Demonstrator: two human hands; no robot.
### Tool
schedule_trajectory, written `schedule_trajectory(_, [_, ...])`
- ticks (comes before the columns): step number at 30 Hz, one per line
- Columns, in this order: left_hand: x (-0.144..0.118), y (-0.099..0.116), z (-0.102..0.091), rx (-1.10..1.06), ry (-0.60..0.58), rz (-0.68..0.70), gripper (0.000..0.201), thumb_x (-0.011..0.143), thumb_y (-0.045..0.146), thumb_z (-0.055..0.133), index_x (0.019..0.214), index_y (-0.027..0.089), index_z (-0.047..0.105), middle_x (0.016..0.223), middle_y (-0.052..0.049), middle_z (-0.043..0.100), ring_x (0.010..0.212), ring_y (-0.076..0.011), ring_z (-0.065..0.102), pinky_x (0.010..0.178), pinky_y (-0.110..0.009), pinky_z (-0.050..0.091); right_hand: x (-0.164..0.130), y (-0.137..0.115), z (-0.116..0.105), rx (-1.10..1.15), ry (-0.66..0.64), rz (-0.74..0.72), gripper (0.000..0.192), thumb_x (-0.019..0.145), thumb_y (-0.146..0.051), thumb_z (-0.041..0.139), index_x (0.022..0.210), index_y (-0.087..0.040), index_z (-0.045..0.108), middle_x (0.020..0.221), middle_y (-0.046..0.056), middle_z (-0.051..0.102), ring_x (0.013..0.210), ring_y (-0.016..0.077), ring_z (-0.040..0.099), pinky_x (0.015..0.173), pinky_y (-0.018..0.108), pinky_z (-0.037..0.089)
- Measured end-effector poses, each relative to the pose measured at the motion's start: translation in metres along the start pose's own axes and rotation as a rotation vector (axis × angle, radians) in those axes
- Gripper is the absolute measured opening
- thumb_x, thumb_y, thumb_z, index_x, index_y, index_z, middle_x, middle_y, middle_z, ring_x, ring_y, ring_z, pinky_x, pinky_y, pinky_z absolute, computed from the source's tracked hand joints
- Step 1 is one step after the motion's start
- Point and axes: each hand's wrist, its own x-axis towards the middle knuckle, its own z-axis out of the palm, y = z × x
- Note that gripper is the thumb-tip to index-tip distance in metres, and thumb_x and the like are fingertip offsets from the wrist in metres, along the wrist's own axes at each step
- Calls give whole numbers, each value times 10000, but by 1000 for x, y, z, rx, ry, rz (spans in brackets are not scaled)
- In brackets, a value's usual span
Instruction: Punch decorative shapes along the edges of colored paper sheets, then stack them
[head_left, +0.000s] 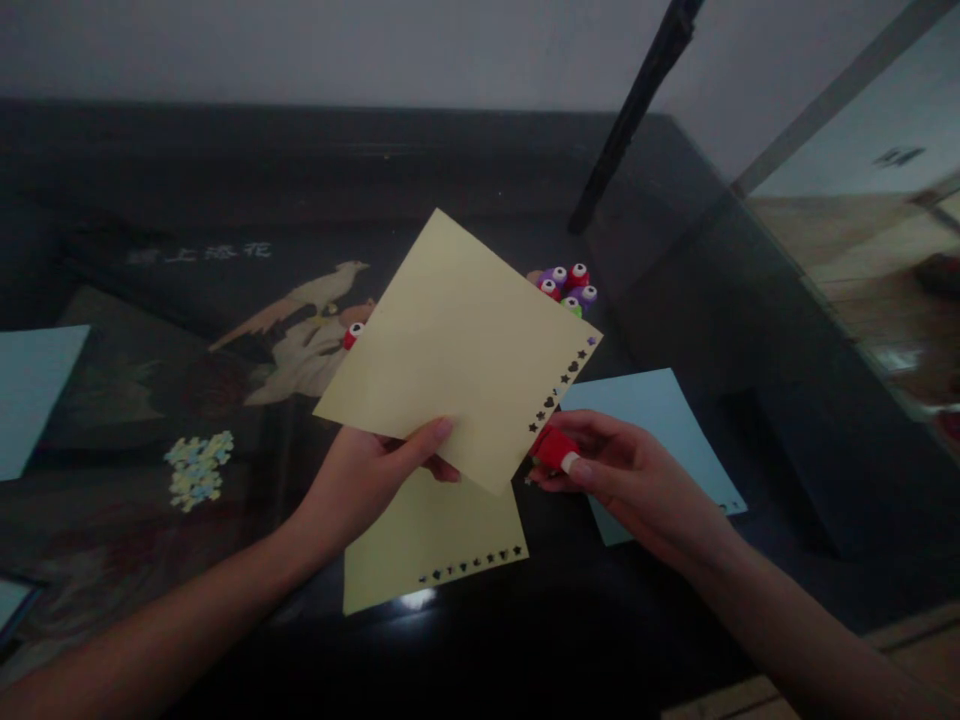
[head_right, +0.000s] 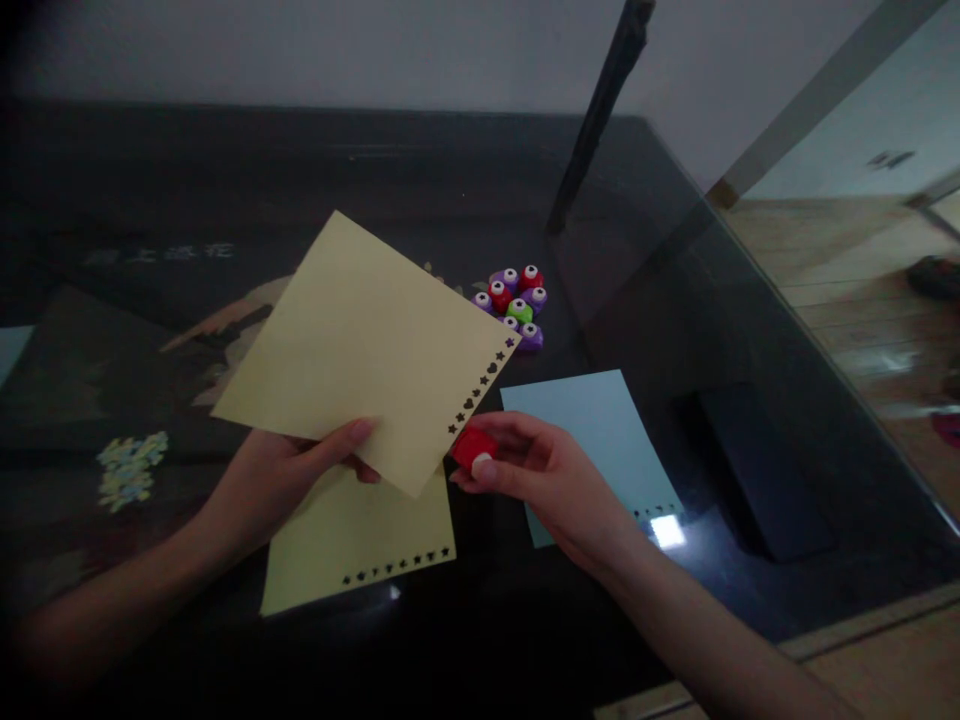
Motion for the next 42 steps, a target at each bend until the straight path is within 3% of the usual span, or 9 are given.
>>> schedule_trajectory(10, [-2, 2, -2, 164, 4, 85, 286, 783, 331, 563, 528, 209, 605, 669, -49, 729, 619, -213, 702, 610, -304, 584, 0, 7, 6, 2, 61, -61, 274, 664, -236, 810, 917, -210, 709, 829, 27, 750, 695, 153, 722, 681, 270, 593])
schedule_trajectory(14, [-2, 1, -2, 189, 6, 114, 276, 791, 329, 555, 553, 204, 615, 757, -57, 749, 661, -209, 712, 619, -298, 583, 0, 6, 8, 6, 58, -57, 272, 664, -229, 805, 915, -203, 702, 804, 21, 747, 682, 154, 722, 664, 271, 592])
schedule_trajectory(19, [-2, -1, -2, 219, 2, 125, 254, 799, 332, 547, 590, 207, 618, 602, -37, 714, 634, -207, 707, 652, -299, 583, 0, 6, 9, 11, 64, -67, 271, 660, -232, 804, 909, -207, 701, 827, 18, 745, 677, 156, 721, 666, 283, 592])
schedule_trajectory(28, [-3, -1, -2, 190, -4, 112, 256, 773, 324, 554, 545, 221, 609, 549, -13, 707, 602, -181, 696, 698, -277, 575, 0, 8, 9, -4, 59, -69, 270, 664, -249, 802, 907, -206, 693, 812, 16, 740, 671, 159, 717, 654, 293, 590])
schedule_trajectory(42, [-10, -6, 2, 199, -37, 120, 269, 789, 346, 549, 561, 234, 636, 641, -1, 744, 633, -178, 707, 687, -262, 582, -1, 11, 14, -3, 60, -97, 269, 651, -216, 794, 893, -211, 677, 799, -2, 729, 669, 127, 682, 690, 289, 566])
